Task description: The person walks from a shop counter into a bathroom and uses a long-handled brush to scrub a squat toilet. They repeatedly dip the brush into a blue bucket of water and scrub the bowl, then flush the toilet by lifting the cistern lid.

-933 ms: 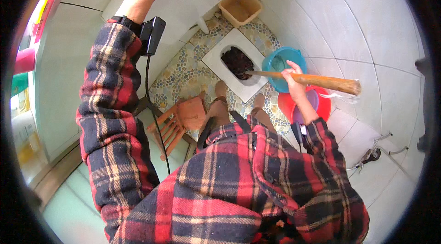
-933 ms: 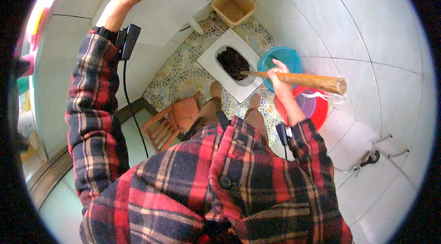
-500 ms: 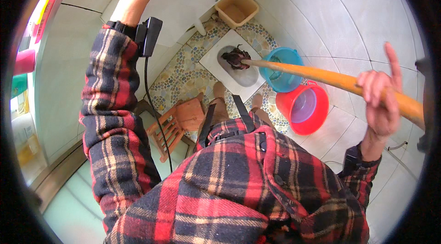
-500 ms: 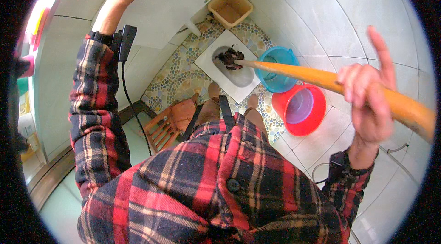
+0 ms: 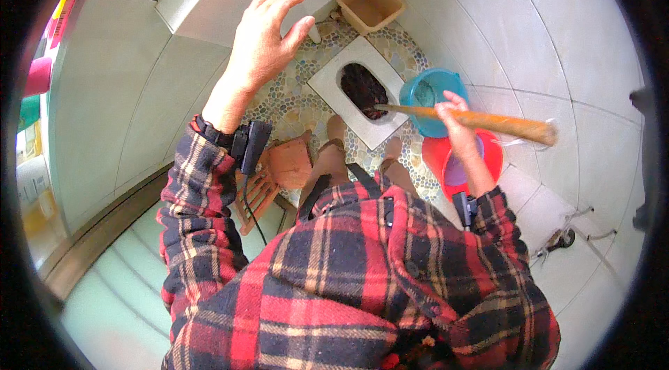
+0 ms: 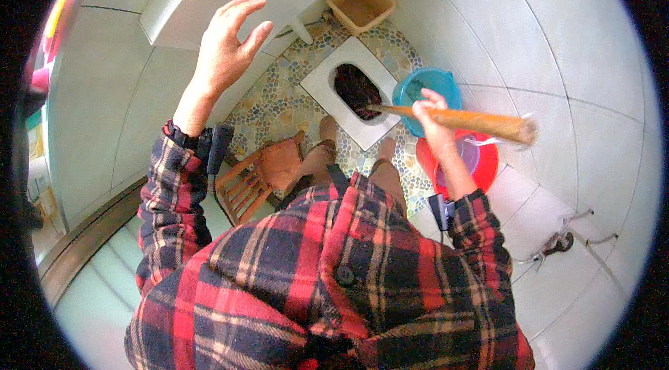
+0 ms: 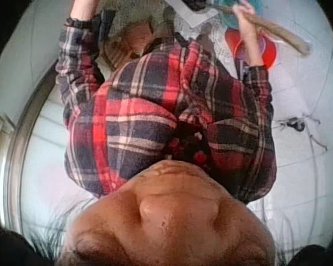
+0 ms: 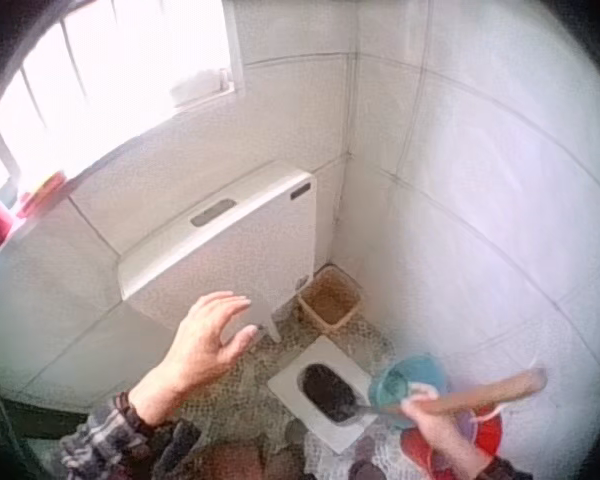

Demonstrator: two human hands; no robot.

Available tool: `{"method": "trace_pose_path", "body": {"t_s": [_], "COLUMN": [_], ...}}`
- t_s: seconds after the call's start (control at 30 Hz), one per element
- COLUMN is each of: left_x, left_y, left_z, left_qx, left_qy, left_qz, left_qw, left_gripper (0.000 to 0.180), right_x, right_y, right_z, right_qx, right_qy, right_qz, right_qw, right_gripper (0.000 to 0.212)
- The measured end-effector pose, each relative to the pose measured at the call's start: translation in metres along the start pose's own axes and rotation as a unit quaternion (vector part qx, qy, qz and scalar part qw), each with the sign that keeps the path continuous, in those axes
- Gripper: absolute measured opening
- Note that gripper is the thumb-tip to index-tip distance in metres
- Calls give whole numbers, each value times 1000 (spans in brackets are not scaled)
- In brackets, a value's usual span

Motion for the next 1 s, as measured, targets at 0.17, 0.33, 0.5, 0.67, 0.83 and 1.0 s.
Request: {"method": "trace_pose_path", "body": {"t_s": [0.17,0.33,0.5,0.67,0.83,1.0], "left_x": [11,8,-12,3,11,7], "left_y": [20,34,73,125,178,216], "left_z": [-2,2,-29,-30,-10,-35], "left_qx": [-31,-61,-124,-237,-324,-394], "left_qy": [86,124,119,143,172,153], "left_qz": [1,-3,-20,8,8,17], "left_qw": [996,990,985,961,930,906], "left_gripper": [31,29,28,29,29,27], "right_x": [-30,-12,-32,-18,37,45], "right_y": [43,96,134,99,-9,-56], "right_z": [138,264,320,322,175,0], "right_qx": [-111,-283,-350,-336,-200,-70], "right_qy": [-54,-62,-138,-157,29,107], "right_qz": [57,204,252,398,323,213], "right_qw": [991,935,891,839,924,969], "right_gripper": [49,77,105,99,45,26]}}
Point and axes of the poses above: each hand's wrist, its own y-axis away from the middle knuckle, its own x-axis out of the palm, z = x × y, the point moved 7 cm from there along -y, towards the middle knuckle, and after that the axes turned 4 degrees about -y, right-handed, at the moved point
